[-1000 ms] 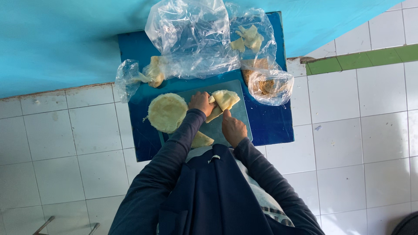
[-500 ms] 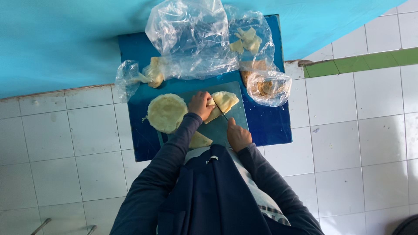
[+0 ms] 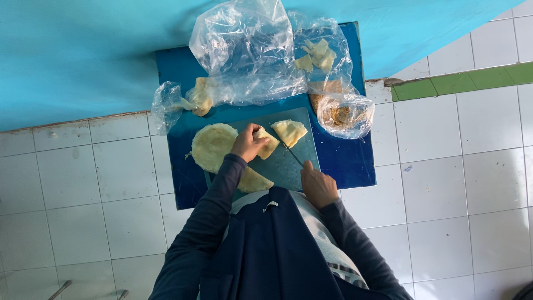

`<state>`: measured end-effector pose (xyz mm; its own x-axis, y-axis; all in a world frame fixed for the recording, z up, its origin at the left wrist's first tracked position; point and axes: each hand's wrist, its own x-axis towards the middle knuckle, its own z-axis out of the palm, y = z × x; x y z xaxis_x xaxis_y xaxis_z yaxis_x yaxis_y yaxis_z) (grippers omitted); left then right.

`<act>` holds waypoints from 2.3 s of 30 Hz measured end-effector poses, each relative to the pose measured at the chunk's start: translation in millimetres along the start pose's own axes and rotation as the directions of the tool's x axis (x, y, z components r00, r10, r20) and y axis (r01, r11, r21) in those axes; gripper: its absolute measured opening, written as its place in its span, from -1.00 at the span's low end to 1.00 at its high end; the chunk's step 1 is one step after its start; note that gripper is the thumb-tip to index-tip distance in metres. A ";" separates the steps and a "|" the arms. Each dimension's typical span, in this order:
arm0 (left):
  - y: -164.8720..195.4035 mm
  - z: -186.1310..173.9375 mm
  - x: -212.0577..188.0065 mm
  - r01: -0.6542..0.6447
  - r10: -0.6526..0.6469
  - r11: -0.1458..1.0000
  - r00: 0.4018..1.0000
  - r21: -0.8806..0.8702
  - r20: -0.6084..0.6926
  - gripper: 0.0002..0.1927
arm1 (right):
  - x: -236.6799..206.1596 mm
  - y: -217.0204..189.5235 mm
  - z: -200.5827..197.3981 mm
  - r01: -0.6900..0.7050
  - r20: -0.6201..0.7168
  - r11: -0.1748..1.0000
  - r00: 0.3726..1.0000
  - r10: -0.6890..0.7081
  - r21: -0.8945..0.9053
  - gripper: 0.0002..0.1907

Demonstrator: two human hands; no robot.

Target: The person sits on the floor with a cutting board on their lap and uses a knife to cut round dough discs into wedge-shaped pieces. They place the cut dough pieces into a clear plastic bag and press remaining dough pieces together by hand.

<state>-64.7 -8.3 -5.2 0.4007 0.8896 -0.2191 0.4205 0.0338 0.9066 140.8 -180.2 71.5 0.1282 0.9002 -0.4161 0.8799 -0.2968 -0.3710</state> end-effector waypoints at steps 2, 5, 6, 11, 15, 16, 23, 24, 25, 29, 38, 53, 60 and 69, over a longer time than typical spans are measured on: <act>8.8 -14.6 -3.3 0.038 -0.034 0.997 0.998 -0.069 0.053 -0.54 | -12.8 2.3 -7.6 -0.094 0.100 0.995 0.991 0.092 0.017 -0.77; 23.9 -29.3 -2.0 -0.016 0.031 0.997 0.976 -0.071 0.216 -0.53 | -28.0 3.0 -10.0 0.069 -0.104 0.998 0.992 -0.070 -0.012 -0.72; 28.1 -30.3 1.4 -0.053 0.067 0.997 0.957 -0.059 0.281 -0.53 | -28.8 3.7 -10.2 0.107 -0.125 0.994 0.986 -0.110 -0.028 -0.74; 45.0 27.0 45.3 -0.434 0.325 0.891 0.815 0.134 0.481 -0.56 | -18.7 0.6 -6.4 0.247 -0.148 0.954 0.951 -0.272 -0.168 -0.84; 49.2 52.7 74.0 -0.463 0.240 0.835 0.793 0.296 0.560 -0.56 | -5.7 -6.1 -1.6 0.326 -0.169 0.925 0.918 -0.358 -0.194 -0.77; 53.0 54.0 76.9 -0.461 0.230 0.832 0.794 0.310 0.563 -0.58 | -3.7 -7.1 0.3 0.323 -0.168 0.925 0.919 -0.357 -0.202 -0.77; 63.6 52.6 74.4 -0.465 0.209 0.751 0.842 0.470 0.497 -0.50 | 2.2 -1.2 14.5 0.353 -0.205 0.916 0.898 -0.389 -0.193 -0.75; 64.3 51.4 73.9 -0.463 0.216 0.742 0.850 0.486 0.480 -0.45 | 3.2 -0.2 15.0 0.354 -0.214 0.918 0.896 -0.388 -0.179 -0.75; 64.4 50.4 73.5 -0.428 0.164 0.736 0.864 0.524 0.475 -0.40 | 3.8 0.5 15.0 0.358 -0.224 0.919 0.894 -0.389 -0.165 -0.75; 60.6 48.1 69.5 -0.351 0.043 0.698 0.890 0.624 0.454 -0.14 | 5.4 3.8 9.7 0.400 -0.331 0.916 0.860 -0.388 -0.035 -0.52; 55.9 44.4 67.6 -0.284 -0.062 0.684 0.895 0.672 0.441 0.19 | 81.1 11.5 -11.0 0.278 -0.436 0.932 0.886 -0.155 0.233 -0.44; 49.6 55.5 44.6 -0.252 -0.007 0.785 0.910 0.567 0.414 0.00 | 145.1 34.7 -9.2 0.311 -0.076 0.942 0.950 -0.303 0.127 -0.34; 43.5 9.6 45.5 -0.552 0.499 0.781 0.832 0.292 0.242 -0.01 | 112.4 21.1 -10.8 0.172 -0.027 0.861 0.983 -0.182 0.478 -0.45; 37.2 -53.7 91.1 -0.114 0.507 0.461 0.848 0.880 -0.156 -0.21 | 64.5 32.1 -11.6 0.076 -0.052 0.470 0.997 -0.064 0.880 -0.48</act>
<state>-56.3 98.5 27.9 0.4263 0.8421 0.3303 0.8644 -0.4869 0.1256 182.6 -128.0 42.3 0.0952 0.9328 -0.3475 0.0206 -0.3509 -0.9362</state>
